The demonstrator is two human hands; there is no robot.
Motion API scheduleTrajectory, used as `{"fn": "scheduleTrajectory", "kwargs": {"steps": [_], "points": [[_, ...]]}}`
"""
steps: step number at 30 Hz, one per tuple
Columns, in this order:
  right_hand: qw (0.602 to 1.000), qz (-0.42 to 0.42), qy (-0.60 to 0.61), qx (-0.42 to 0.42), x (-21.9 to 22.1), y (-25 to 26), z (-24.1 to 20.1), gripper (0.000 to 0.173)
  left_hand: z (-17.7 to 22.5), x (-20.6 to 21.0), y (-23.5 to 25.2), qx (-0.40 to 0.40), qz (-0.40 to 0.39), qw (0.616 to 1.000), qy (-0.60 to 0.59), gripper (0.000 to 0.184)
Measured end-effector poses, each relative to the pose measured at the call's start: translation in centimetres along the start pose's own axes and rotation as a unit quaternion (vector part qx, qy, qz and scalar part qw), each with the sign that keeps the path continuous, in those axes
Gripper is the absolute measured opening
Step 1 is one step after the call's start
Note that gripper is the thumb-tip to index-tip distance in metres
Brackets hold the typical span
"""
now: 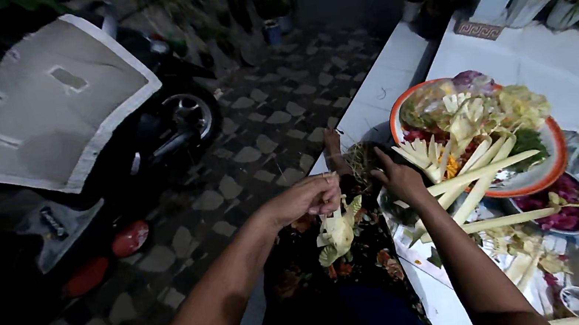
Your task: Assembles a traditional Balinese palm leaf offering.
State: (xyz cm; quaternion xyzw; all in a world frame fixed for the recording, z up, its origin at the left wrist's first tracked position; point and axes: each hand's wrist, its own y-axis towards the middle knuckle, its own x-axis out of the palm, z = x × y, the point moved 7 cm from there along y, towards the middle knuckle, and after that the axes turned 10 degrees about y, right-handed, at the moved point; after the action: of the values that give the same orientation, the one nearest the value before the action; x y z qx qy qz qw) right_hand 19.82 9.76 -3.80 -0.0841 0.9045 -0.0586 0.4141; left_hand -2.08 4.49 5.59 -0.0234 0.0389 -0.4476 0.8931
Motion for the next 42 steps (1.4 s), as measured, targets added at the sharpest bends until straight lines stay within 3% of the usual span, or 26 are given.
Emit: {"fn": "scheduleTrajectory", "kwargs": {"steps": [3, 6, 9, 11, 14, 18, 21, 25, 27, 31, 34, 37, 40, 42], "points": [[0.977, -0.033, 0.205, -0.055, 0.3, -0.7, -1.2, 0.066, 1.2, -1.6, 0.5, 0.067, 0.030, 0.996, -0.041, 0.040], [0.885, -0.121, 0.440, -0.090, 2.2, -3.0, -3.0, 0.058, 2.1, -2.4, 1.9, 0.136, 0.027, 0.985, -0.100, 0.040], [0.804, -0.171, 0.562, -0.091, 3.7, -4.1, -3.3, 0.057, 2.9, -2.8, 3.7, 0.164, 0.034, 0.979, -0.120, 0.040], [0.789, -0.143, 0.593, -0.078, 3.8, -4.7, -3.2, 0.049, 3.2, -3.0, 4.8, 0.163, 0.053, 0.979, -0.107, 0.042], [0.766, -0.066, 0.637, -0.051, 3.1, -5.3, -3.0, 0.017, 3.2, -3.8, 5.6, 0.138, 0.142, 0.980, -0.023, 0.043], [0.748, 0.020, 0.662, -0.048, 1.6, -5.7, -2.4, 0.014, 2.8, -4.5, 6.1, 0.125, 0.218, 0.965, 0.072, 0.053], [0.758, 0.062, 0.648, -0.045, 0.6, -5.7, -1.7, 0.017, 1.3, -4.6, 6.5, 0.093, 0.232, 0.964, 0.088, 0.067], [0.782, 0.089, 0.615, -0.047, 0.0, -5.8, -1.0, 0.018, -0.3, -4.2, 6.7, 0.033, 0.265, 0.962, 0.053, 0.051], [0.791, 0.093, 0.603, -0.043, 0.0, -5.7, -0.7, 0.019, -1.0, -4.5, 7.2, 0.036, 0.271, 0.961, 0.029, 0.051], [0.801, 0.117, 0.585, -0.039, -0.1, -5.6, 0.3, 0.027, -1.2, -4.4, 7.9, 0.036, 0.272, 0.961, 0.019, 0.026], [0.851, 0.232, 0.464, -0.084, -2.5, -6.1, 1.3, 0.044, -1.2, -4.4, 8.2, 0.038, 0.277, 0.960, 0.032, 0.018], [0.887, 0.321, 0.279, -0.179, -6.1, -7.2, -0.6, 0.039, -1.0, -3.9, 8.4, 0.021, 0.270, 0.961, 0.059, 0.019], [0.920, 0.300, 0.145, -0.209, -6.8, -7.2, -3.8, 0.032, -0.9, -2.8, 8.6, -0.003, 0.257, 0.962, 0.091, 0.019], [0.936, 0.268, 0.122, -0.193, -6.0, -6.5, -4.8, 0.033, -0.8, -2.1, 8.5, -0.018, 0.246, 0.963, 0.106, 0.020]]}}
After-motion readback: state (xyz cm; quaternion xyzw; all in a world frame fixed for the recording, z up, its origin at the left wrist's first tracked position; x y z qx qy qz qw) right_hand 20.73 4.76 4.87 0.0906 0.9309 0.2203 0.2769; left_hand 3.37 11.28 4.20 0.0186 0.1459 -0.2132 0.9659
